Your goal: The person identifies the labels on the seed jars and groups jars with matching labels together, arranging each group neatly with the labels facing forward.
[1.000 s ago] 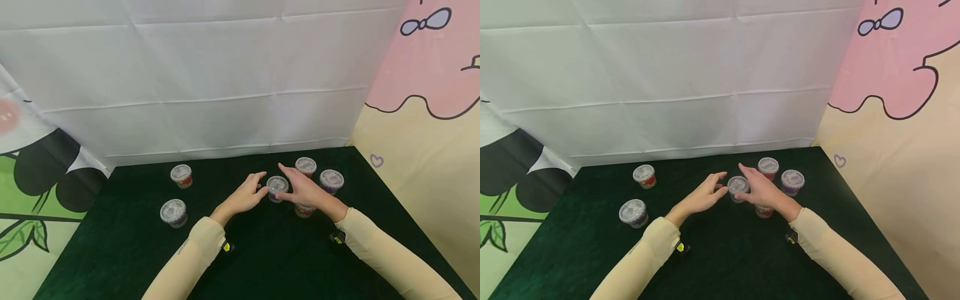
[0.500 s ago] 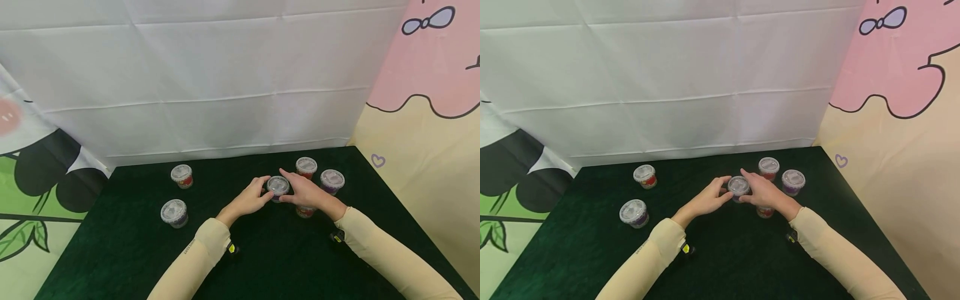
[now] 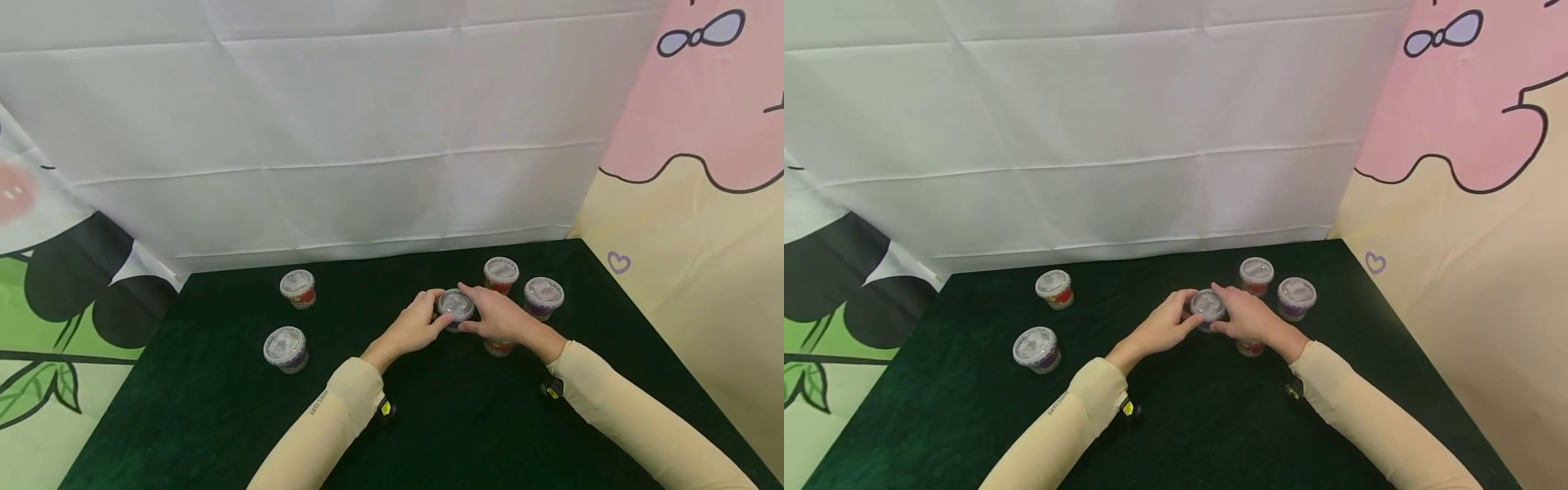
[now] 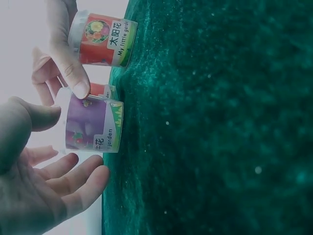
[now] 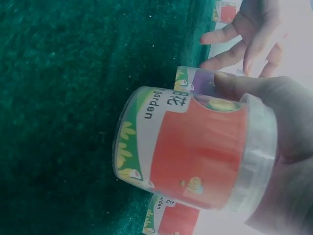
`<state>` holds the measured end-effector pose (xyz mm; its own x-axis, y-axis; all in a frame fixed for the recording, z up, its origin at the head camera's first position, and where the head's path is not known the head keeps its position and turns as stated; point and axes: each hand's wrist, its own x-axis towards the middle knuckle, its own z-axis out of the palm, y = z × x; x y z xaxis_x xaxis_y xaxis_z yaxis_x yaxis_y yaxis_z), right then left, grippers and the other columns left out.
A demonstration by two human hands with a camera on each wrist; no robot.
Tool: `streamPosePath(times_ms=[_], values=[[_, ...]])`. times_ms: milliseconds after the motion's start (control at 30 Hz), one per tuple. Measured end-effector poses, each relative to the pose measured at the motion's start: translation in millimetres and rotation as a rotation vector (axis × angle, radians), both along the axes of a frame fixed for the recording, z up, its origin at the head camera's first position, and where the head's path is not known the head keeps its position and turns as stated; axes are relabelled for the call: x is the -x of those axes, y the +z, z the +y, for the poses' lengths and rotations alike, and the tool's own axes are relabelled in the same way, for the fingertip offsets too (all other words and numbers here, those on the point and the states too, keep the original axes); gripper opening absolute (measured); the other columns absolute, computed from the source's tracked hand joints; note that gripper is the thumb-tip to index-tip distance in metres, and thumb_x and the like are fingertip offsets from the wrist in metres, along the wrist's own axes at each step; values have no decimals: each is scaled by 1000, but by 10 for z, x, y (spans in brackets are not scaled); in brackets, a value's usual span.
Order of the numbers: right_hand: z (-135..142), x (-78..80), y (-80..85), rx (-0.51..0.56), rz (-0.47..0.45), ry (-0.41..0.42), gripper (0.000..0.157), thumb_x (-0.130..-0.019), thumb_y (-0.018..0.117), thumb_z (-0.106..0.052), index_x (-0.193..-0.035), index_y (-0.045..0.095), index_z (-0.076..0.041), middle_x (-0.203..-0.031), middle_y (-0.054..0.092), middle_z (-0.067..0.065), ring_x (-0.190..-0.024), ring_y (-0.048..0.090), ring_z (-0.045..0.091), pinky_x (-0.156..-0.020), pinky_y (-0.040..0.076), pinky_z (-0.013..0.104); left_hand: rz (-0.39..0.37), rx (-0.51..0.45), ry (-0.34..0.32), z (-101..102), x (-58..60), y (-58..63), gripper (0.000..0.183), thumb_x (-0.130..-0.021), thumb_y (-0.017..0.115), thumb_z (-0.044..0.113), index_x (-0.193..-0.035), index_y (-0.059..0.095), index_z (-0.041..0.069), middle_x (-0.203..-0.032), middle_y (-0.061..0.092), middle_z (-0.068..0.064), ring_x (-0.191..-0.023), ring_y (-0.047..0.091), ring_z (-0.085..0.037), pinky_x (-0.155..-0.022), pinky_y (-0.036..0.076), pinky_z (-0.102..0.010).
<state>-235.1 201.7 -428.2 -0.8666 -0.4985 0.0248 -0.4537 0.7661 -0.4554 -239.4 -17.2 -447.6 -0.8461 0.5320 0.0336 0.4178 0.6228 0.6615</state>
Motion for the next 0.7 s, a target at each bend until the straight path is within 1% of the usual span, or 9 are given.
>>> streamPosePath(times_ms=[100, 200, 267, 433, 700], values=[[3, -9, -26, -2, 27, -8, 76, -92, 78, -23, -150, 40, 7, -137, 57, 26, -121, 59, 37, -101, 49, 54, 25, 30, 1, 23, -11, 1, 58, -107, 53, 35, -153, 36, 5, -138, 48, -13, -110, 56, -19, -94, 52, -35], [5, -19, -57, -6, 47, -23, 76, -91, 79, -23, -150, 41, 6, -137, 57, 25, -120, 60, 36, -99, 50, 53, 31, 56, 1, 39, -32, 16, 58, -107, 52, 36, -153, 35, 5, -142, 47, -15, -117, 56, -20, -102, 49, -38], [0, -24, -79, -9, 55, -38, 77, -90, 79, -24, -151, 41, 4, -137, 58, 24, -119, 61, 36, -97, 51, 53, 30, 72, 2, 46, -43, 30, 58, -108, 51, 36, -154, 34, 5, -144, 46, -16, -121, 56, -22, -105, 48, -40], [-19, -38, -113, -3, 61, -75, 77, -90, 80, -26, -152, 42, 0, -137, 58, 23, -118, 62, 35, -94, 53, 55, 22, 87, 9, 43, -63, 72, 58, -107, 51, 36, -154, 34, 6, -145, 46, -16, -121, 56, -23, -105, 48, -40], [-32, -53, -117, -5, 63, -96, 77, -90, 79, -27, -153, 42, -2, -138, 57, 23, -117, 61, 37, -92, 53, 56, 16, 100, 9, 43, -71, 91, 57, -108, 50, 34, -154, 33, 6, -144, 46, -16, -120, 57, -23, -103, 50, -39]])
